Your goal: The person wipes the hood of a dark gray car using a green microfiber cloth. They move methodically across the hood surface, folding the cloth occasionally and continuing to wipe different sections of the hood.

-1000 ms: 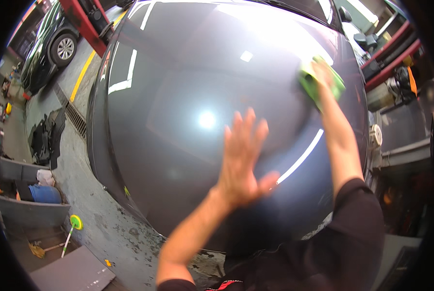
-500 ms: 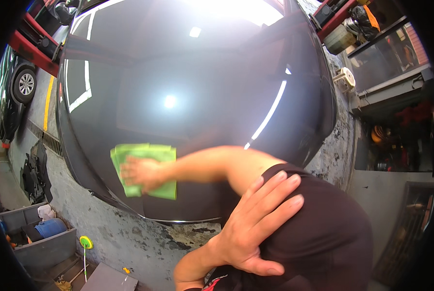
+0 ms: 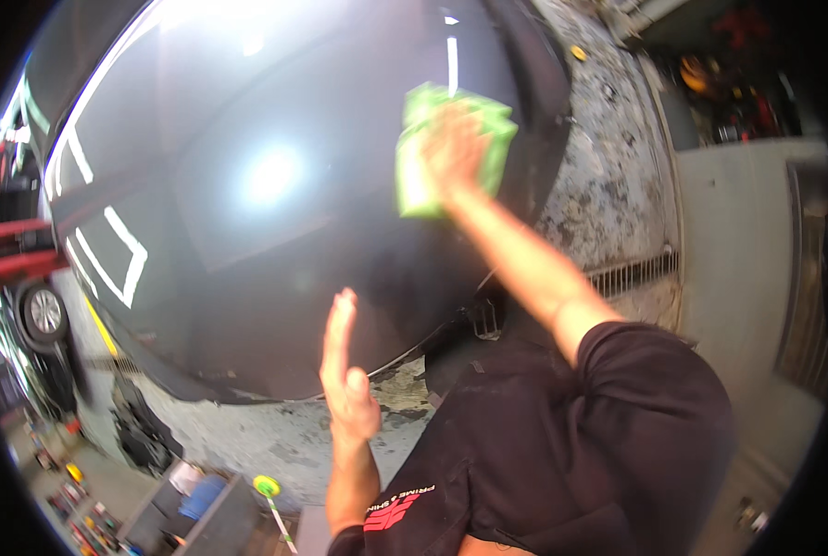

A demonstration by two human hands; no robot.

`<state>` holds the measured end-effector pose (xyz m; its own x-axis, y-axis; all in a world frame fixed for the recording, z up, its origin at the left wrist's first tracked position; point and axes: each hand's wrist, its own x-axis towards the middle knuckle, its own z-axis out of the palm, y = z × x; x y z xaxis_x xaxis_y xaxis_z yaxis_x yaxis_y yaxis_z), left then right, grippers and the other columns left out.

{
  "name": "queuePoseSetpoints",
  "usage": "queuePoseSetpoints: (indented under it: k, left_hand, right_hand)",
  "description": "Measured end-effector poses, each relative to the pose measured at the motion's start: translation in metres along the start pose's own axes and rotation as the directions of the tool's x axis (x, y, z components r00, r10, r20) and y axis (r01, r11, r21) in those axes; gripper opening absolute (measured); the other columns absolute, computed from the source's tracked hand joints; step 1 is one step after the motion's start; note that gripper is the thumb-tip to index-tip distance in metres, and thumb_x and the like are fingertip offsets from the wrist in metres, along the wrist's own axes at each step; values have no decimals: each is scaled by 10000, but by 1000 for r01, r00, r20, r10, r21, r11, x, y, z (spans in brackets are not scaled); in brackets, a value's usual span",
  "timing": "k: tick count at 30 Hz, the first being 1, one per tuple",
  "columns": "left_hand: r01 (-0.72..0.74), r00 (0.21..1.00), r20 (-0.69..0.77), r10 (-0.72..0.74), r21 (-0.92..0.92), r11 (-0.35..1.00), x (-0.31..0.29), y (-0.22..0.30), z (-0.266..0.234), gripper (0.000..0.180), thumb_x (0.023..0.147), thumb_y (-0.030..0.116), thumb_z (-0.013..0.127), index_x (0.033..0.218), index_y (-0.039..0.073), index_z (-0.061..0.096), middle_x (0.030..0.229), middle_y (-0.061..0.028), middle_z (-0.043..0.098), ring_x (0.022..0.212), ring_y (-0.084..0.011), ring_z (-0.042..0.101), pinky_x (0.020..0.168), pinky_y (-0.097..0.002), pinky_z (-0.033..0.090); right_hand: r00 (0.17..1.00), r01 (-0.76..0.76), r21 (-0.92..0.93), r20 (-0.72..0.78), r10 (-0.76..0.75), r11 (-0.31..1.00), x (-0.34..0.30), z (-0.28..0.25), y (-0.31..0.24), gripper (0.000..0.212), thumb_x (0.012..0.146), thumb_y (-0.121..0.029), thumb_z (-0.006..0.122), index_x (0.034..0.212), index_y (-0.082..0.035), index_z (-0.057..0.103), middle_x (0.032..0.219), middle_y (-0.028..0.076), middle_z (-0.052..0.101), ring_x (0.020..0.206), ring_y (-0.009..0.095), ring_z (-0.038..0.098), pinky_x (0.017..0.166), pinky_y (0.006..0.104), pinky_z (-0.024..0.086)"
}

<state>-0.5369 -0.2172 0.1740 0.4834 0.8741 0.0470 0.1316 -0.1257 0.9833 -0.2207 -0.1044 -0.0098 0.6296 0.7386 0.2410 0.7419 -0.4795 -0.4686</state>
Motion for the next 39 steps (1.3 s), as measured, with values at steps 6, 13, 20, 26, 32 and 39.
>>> queuePoseSetpoints:
  k: [6,13,20,26,32,39]
  left_hand:
    - [0,1000,12,-3,193,981,89,-91,28,846,1031,612,425,1571,-34,347,1659,-248,293,1573,-409,178,1267,-517,147]
    - [-204,978,208,15,938,281,43,-187,9,922,1013,556,501,1628,-33,148,1711,-236,124,1590,-415,74,1276,-545,77]
    - [326,873,-346,344,938,118,195,-182,-33,939,1009,707,360,1640,34,188,1707,-230,145,1592,-394,70,1252,-617,43]
    - [334,877,-413,244,891,307,108,-200,154,1060,934,818,349,1650,59,168,1707,-240,127,1596,-373,80,1262,-588,14]
    - [-444,896,444,-1,896,-22,39,-220,329,961,955,706,469,1665,132,167,1729,-197,50,1601,-365,27,1259,-598,6]
    - [-431,896,398,197,886,171,218,-177,290,841,980,638,481,1636,154,277,1714,-176,177,1583,-343,171,1267,-554,95]
  right_hand:
    - [632,428,527,407,-660,735,-185,-23,-102,664,952,-312,519,1548,-38,419,1601,184,396,1505,381,327,1243,581,209]
    - [638,490,314,506,-580,813,-206,-164,143,262,896,-253,573,890,-80,769,968,114,730,1022,289,681,879,441,536]
    - [431,-283,-436,738,519,855,-454,-296,419,382,969,-338,598,1151,-25,722,1164,204,706,1080,422,662,973,514,509]
    - [36,-612,-489,768,640,622,-677,-272,498,304,935,-295,601,995,-49,768,1043,208,742,1007,371,715,884,475,556]
    - [232,-906,-84,722,651,416,-665,-142,544,299,951,-248,622,1069,1,739,1034,165,753,970,287,710,862,410,542]
    - [557,-803,348,726,403,483,-461,-63,508,390,1005,-277,627,1248,25,676,1188,185,739,1126,292,703,981,378,525]
